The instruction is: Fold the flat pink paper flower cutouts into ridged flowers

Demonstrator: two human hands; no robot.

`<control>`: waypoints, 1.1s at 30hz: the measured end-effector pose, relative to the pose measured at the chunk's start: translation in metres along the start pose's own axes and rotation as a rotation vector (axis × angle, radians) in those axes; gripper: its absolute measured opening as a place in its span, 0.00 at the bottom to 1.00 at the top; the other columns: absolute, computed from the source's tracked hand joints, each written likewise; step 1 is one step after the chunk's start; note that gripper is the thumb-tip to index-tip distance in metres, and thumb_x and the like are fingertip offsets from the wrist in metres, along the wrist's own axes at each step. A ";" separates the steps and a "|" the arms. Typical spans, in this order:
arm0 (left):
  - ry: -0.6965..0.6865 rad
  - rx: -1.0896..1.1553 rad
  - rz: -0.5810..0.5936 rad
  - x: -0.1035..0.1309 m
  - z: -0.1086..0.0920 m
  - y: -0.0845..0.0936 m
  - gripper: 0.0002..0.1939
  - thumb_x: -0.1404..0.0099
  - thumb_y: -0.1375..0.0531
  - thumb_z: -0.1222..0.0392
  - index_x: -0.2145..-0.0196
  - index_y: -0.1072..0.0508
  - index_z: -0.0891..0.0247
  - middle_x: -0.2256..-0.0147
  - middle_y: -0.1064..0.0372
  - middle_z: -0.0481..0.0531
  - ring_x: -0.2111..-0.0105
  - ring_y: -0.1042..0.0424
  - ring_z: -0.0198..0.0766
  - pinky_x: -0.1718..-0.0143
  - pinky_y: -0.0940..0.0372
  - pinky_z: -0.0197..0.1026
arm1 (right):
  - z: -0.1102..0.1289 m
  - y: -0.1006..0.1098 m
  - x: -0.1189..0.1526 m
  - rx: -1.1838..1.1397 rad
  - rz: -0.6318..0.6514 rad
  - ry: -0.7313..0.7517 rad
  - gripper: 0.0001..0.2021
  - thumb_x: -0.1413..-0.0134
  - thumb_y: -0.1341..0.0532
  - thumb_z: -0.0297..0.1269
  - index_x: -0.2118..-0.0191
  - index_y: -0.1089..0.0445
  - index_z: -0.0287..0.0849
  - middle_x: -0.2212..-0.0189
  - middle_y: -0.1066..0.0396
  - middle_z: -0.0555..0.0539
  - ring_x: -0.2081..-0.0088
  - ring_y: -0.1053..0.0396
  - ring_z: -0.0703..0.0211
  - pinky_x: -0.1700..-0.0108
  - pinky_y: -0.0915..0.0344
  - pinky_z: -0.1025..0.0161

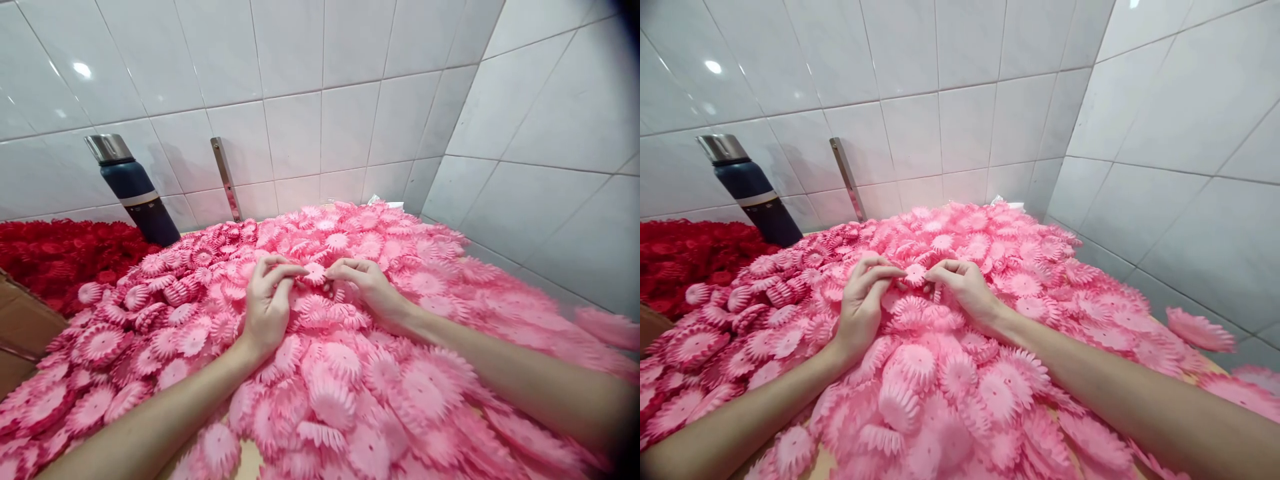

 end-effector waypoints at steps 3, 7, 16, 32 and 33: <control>-0.067 -0.093 0.101 0.002 -0.006 -0.002 0.11 0.41 0.40 0.67 0.62 0.24 0.58 0.61 0.35 0.52 0.56 0.34 0.41 0.52 0.38 0.46 | 0.001 0.000 0.001 -0.018 0.045 -0.006 0.04 0.58 0.35 0.35 0.76 0.26 0.42 0.75 0.30 0.50 0.73 0.35 0.65 0.72 0.41 0.66; -0.088 -0.085 0.139 0.001 -0.005 -0.005 0.10 0.43 0.37 0.64 0.61 0.25 0.59 0.62 0.33 0.52 0.59 0.32 0.40 0.55 0.36 0.45 | 0.002 0.000 0.003 -0.036 0.096 -0.008 0.04 0.56 0.35 0.37 0.73 0.24 0.43 0.71 0.28 0.50 0.69 0.34 0.63 0.69 0.39 0.65; 0.009 -0.002 0.147 0.000 -0.008 -0.005 0.06 0.37 0.41 0.64 0.70 0.24 0.63 0.66 0.31 0.52 0.63 0.31 0.37 0.60 0.36 0.40 | 0.002 -0.004 0.003 0.044 0.134 0.150 0.15 0.64 0.28 0.34 0.67 0.30 0.43 0.67 0.33 0.52 0.65 0.34 0.65 0.62 0.35 0.65; 0.041 -0.068 0.138 -0.001 -0.006 -0.005 0.07 0.38 0.41 0.61 0.71 0.25 0.62 0.68 0.29 0.52 0.66 0.30 0.38 0.62 0.36 0.41 | -0.003 -0.001 0.001 0.097 0.097 0.124 0.13 0.61 0.29 0.39 0.66 0.26 0.44 0.66 0.27 0.49 0.65 0.31 0.62 0.62 0.33 0.62; 0.046 -0.071 0.141 -0.001 -0.006 -0.005 0.07 0.38 0.41 0.60 0.72 0.25 0.62 0.69 0.29 0.52 0.66 0.30 0.38 0.62 0.36 0.41 | -0.002 -0.001 0.001 0.105 0.103 0.125 0.13 0.62 0.29 0.39 0.66 0.26 0.44 0.67 0.28 0.50 0.66 0.32 0.62 0.62 0.34 0.62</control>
Point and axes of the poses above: each hand's wrist, its own x-axis away from the middle knuckle, its own y-axis out of the back of the hand, z = x × y, the point moved 2 cm from there along -x, towards the middle knuckle
